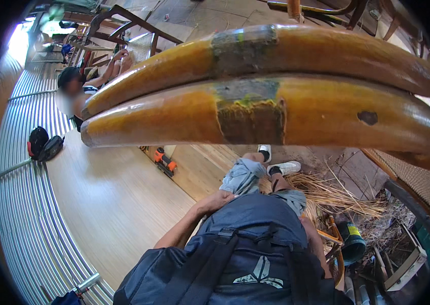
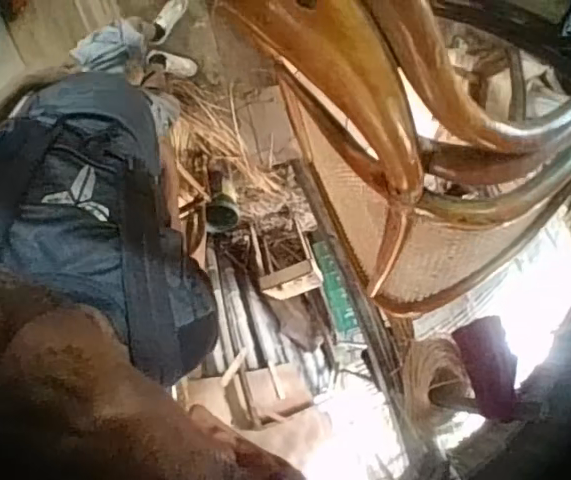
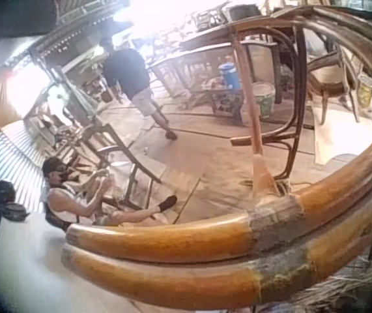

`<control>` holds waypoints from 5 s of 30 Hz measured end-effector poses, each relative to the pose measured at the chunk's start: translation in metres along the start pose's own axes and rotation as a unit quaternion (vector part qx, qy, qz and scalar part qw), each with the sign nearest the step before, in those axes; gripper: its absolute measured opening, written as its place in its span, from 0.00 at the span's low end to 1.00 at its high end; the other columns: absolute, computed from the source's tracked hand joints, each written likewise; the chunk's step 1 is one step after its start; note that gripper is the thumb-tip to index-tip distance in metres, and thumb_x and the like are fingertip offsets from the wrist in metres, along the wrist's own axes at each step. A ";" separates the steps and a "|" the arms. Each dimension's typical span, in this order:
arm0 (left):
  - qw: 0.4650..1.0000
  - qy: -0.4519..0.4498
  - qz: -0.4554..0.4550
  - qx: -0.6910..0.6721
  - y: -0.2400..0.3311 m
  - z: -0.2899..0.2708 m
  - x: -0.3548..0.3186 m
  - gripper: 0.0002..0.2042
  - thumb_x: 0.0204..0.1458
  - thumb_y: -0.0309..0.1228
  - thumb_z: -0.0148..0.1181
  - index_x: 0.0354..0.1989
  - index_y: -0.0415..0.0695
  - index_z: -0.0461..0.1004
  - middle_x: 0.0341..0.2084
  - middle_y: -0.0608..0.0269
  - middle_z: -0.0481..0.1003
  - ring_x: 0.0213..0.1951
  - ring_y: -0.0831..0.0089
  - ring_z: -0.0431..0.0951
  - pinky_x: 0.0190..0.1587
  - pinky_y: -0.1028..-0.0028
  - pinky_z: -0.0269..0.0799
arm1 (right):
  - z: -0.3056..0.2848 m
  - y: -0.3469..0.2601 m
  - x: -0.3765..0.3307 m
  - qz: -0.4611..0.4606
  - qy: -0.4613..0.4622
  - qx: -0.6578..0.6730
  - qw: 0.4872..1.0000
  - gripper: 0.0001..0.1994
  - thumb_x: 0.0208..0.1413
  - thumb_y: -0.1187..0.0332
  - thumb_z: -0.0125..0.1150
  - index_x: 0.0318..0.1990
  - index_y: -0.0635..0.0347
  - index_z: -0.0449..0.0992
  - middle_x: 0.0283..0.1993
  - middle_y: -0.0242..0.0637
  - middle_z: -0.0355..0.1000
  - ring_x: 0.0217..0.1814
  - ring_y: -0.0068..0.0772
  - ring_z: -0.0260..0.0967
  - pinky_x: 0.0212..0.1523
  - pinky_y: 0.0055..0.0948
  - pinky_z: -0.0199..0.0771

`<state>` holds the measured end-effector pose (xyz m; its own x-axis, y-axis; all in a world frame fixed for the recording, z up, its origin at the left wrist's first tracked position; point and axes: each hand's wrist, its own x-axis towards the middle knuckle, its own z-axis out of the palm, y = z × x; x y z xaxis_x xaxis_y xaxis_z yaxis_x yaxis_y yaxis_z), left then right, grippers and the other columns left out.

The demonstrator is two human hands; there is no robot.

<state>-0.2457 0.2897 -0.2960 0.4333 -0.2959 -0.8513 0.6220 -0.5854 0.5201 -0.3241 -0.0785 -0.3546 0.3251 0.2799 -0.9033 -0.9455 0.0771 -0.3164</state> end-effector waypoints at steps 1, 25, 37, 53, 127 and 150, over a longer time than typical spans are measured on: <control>1.000 -0.001 0.002 0.008 -0.001 -0.004 -0.005 0.22 0.56 0.47 0.46 0.26 0.36 0.70 0.18 0.63 0.67 0.26 0.76 0.64 0.30 0.70 0.64 | 0.005 -0.006 0.000 0.007 -0.018 0.015 1.000 0.14 0.54 0.63 0.50 0.38 0.65 0.75 0.35 0.38 0.73 0.34 0.32 0.68 0.38 0.29 0.68; 0.781 -0.449 -0.048 0.431 -0.172 -0.152 0.293 0.17 0.49 0.41 0.50 0.38 0.39 0.73 0.26 0.58 0.76 0.25 0.69 0.74 0.25 0.68 0.71 | 0.052 0.015 0.381 -0.183 0.155 -0.279 0.930 0.19 0.46 0.50 0.55 0.32 0.58 0.76 0.28 0.45 0.73 0.33 0.44 0.72 0.36 0.38 0.70; 0.703 -0.543 -0.138 0.437 -0.206 -0.129 0.315 0.16 0.50 0.29 0.51 0.48 0.40 0.69 0.40 0.59 0.74 0.40 0.69 0.73 0.40 0.70 0.72 | 0.109 0.040 0.418 -0.255 0.239 -0.272 0.896 0.16 0.49 0.54 0.49 0.38 0.55 0.73 0.38 0.45 0.73 0.42 0.45 0.70 0.43 0.42 0.68; 0.859 -0.107 0.354 0.353 -0.135 0.002 0.302 0.22 0.50 0.31 0.52 0.54 0.38 0.59 0.43 0.46 0.68 0.44 0.60 0.71 0.47 0.68 0.66 | 0.029 0.109 0.261 -0.538 0.479 0.116 0.684 0.19 0.52 0.64 0.57 0.49 0.63 0.66 0.40 0.29 0.65 0.42 0.19 0.60 0.45 0.22 0.63; 0.871 -0.064 0.223 0.434 -0.137 -0.047 0.367 0.12 0.56 0.34 0.46 0.40 0.40 0.72 0.25 0.65 0.72 0.29 0.79 0.69 0.33 0.79 0.65 | -0.136 0.107 0.459 -0.323 0.601 0.072 0.728 0.16 0.50 0.59 0.54 0.42 0.61 0.72 0.42 0.47 0.70 0.45 0.48 0.67 0.46 0.38 0.66; 0.896 -0.316 0.296 0.097 0.010 0.055 0.327 0.14 0.54 0.36 0.54 0.38 0.35 0.71 0.22 0.64 0.71 0.24 0.80 0.69 0.29 0.81 0.65 | -0.028 0.057 0.169 -0.669 0.459 0.243 0.531 0.10 0.50 0.80 0.48 0.38 0.64 0.73 0.29 0.35 0.75 0.31 0.24 0.72 0.33 0.21 0.70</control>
<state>-0.1338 0.1454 -0.5734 0.1556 -0.9306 -0.3313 0.2530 -0.2867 0.9240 -0.3221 -0.0540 -0.5335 0.3740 -0.9044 0.2055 0.3240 -0.0802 -0.9426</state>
